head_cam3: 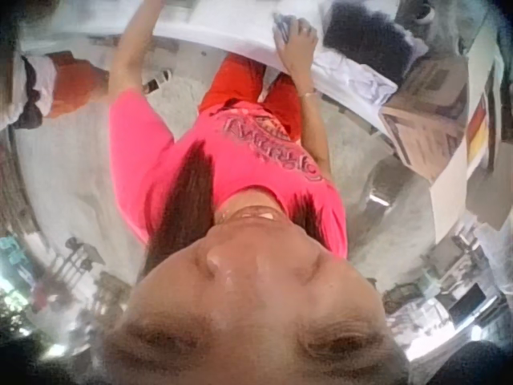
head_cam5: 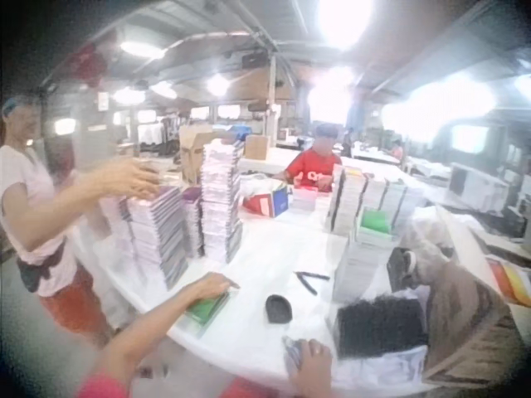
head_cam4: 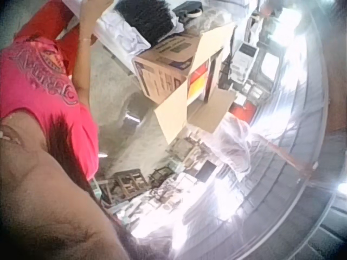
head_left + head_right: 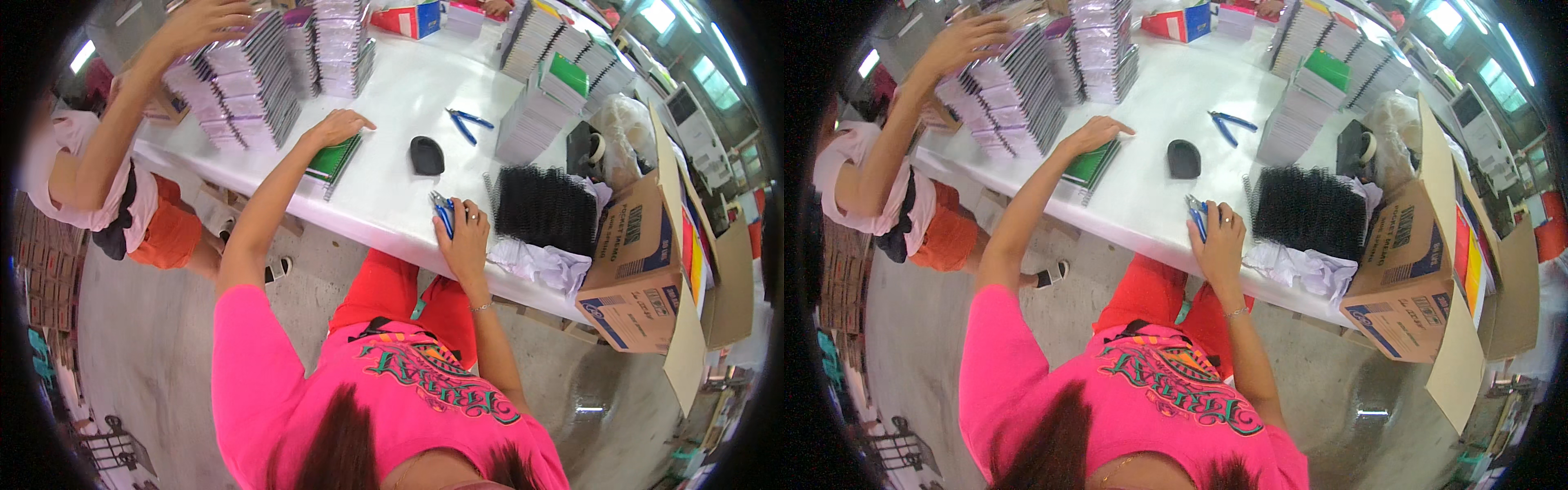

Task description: The person assembles spiral-bound notebooks by inserting metal coils into the punched holes of green covers. They use pliers to secure the coils and place the finished notebooks into a stack. The workspace includes stacks of covers, coils, and tools on a white table.

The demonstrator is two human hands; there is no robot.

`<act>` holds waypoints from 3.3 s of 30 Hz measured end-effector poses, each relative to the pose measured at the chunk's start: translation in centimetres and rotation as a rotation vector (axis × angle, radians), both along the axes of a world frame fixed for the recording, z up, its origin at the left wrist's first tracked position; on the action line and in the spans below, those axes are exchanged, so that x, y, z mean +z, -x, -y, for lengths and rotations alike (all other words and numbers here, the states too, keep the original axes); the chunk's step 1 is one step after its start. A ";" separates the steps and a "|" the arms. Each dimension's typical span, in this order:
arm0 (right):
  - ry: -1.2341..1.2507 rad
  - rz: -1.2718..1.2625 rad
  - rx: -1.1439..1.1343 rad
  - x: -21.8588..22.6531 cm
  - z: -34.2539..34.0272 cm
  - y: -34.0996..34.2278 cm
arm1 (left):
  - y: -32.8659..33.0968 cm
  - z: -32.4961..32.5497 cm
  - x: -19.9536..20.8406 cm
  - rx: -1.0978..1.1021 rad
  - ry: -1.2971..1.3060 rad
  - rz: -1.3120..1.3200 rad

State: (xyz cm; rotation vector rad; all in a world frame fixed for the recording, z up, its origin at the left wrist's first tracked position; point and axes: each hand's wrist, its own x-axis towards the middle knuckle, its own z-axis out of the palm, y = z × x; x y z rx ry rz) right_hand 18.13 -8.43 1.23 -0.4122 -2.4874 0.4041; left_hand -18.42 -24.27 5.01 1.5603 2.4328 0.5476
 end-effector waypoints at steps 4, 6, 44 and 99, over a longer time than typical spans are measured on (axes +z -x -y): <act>-0.006 0.025 -0.021 0.1 -0.1 -0.3 | -3.1 -0.6 -0.1 0.080 0.036 -0.148; -0.012 0.029 -0.021 0.1 0.1 -0.3 | -4.1 0.8 -0.1 0.172 -0.017 -0.170; 0.036 -0.021 -0.159 -0.3 0.1 1.4 | -18.4 -2.2 -3.5 0.206 -0.513 0.022; 0.427 -0.512 -0.241 20.8 -26.3 7.0 | -24.0 -9.3 -4.6 0.201 -0.582 0.632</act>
